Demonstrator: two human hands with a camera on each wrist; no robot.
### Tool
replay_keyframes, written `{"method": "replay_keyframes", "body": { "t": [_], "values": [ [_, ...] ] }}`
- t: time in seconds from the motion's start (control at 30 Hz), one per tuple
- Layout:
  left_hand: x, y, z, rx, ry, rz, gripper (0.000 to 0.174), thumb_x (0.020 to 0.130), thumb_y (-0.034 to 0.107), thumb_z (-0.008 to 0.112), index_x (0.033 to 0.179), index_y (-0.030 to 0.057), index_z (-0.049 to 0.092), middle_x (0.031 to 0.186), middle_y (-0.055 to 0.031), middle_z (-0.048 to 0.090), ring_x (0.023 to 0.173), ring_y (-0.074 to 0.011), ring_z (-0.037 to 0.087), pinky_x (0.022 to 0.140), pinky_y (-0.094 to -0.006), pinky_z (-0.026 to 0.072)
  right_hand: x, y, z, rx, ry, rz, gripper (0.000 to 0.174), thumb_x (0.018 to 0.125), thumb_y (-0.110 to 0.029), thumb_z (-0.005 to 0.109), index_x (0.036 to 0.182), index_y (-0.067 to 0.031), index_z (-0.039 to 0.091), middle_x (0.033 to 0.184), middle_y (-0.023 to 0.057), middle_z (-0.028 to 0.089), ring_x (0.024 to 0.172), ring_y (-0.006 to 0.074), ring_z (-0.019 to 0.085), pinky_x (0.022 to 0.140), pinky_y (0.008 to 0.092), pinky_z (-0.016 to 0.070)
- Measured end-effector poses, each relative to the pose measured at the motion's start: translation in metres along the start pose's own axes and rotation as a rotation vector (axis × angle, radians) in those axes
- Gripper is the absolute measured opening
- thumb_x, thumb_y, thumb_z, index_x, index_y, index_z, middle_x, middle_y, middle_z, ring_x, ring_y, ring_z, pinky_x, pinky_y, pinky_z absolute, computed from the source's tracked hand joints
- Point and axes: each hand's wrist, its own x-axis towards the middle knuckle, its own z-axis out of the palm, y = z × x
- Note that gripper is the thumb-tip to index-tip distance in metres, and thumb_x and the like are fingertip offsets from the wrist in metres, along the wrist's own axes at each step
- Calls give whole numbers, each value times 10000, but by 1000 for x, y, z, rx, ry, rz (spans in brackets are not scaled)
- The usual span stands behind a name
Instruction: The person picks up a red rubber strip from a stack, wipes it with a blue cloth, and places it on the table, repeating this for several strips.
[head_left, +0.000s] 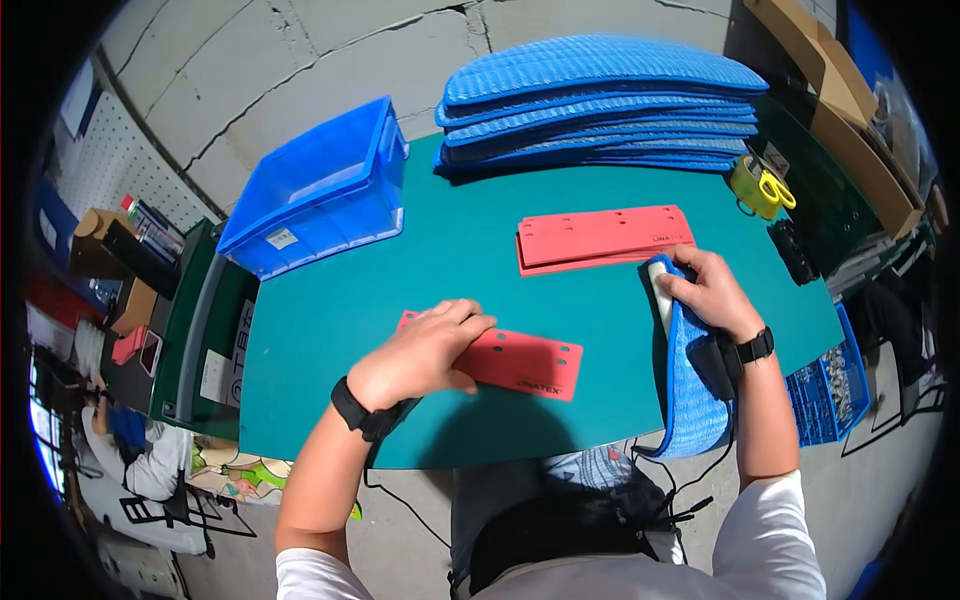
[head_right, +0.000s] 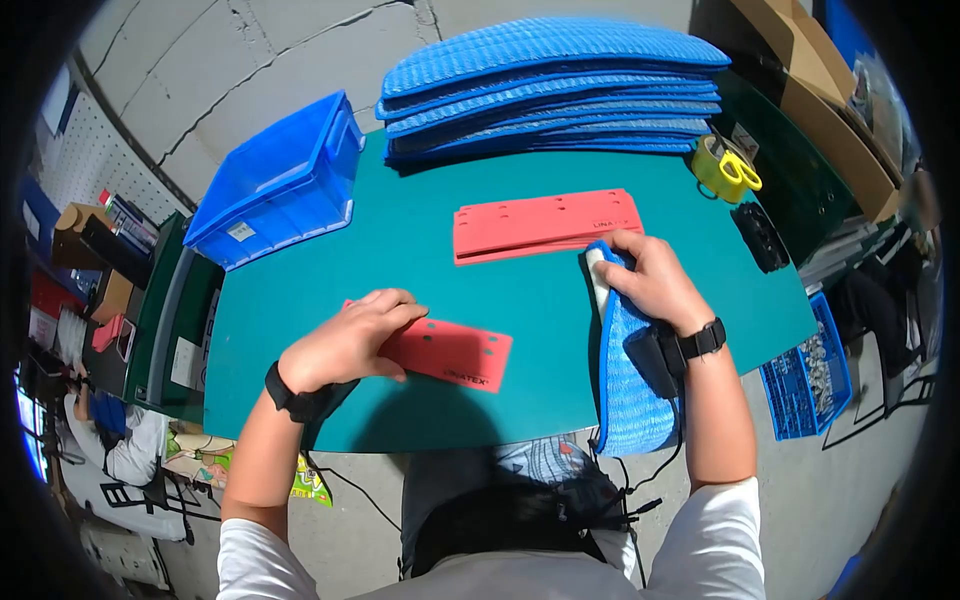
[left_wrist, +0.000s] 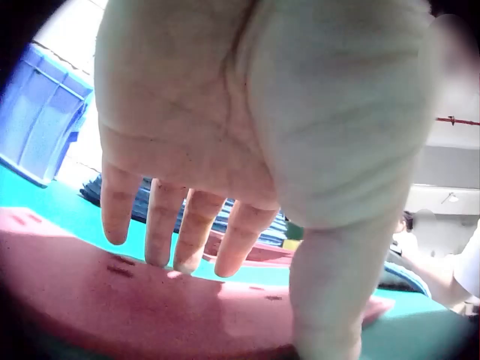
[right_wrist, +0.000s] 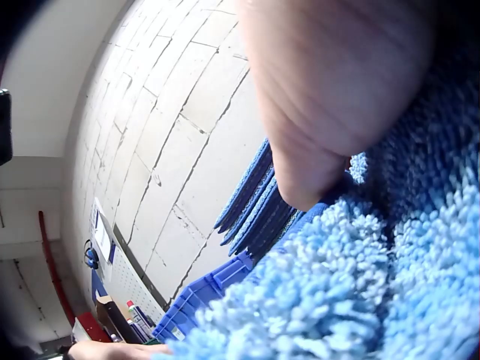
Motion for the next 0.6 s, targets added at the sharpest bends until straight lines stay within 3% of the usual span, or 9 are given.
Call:
{"method": "replay_keyframes", "body": {
  "t": [0.17,0.3,0.43,0.5,0.6],
  "values": [
    [-2,-21,-13,162,-59,-65,638,633,167,850,1196,2,599,1087,-136,582,1045,-338,542,923,-410,446,0,-8,0,-18,-3,12,239,850,-154,665,988,40,651,801,82,656,735,134,601,678,290,488],
    [-18,-67,-41,260,89,-155,606,621,220,856,1137,-5,633,1056,-163,585,1010,-355,562,875,-428,478,0,3,3,30,28,-13,235,841,-150,661,977,40,644,803,90,651,734,137,591,677,295,484],
    [-26,-104,-62,256,208,-326,605,616,172,876,1148,29,628,1045,-144,575,1023,-357,552,892,-438,473,0,4,0,7,11,-2,248,840,-166,668,987,33,649,798,91,647,723,142,588,671,297,484],
    [-24,-119,-57,275,171,-396,678,633,181,879,1236,33,607,1107,-145,584,1072,-360,549,934,-437,479,0,4,0,-1,11,7,255,842,-174,669,990,32,651,796,89,647,720,141,587,669,298,484],
    [-22,-129,-41,181,162,-375,676,681,191,859,1278,27,588,1155,-148,588,1125,-358,541,969,-437,470,0,5,0,-20,15,14,267,844,-187,672,996,31,657,792,86,648,713,141,586,663,299,484]
  ]
}}
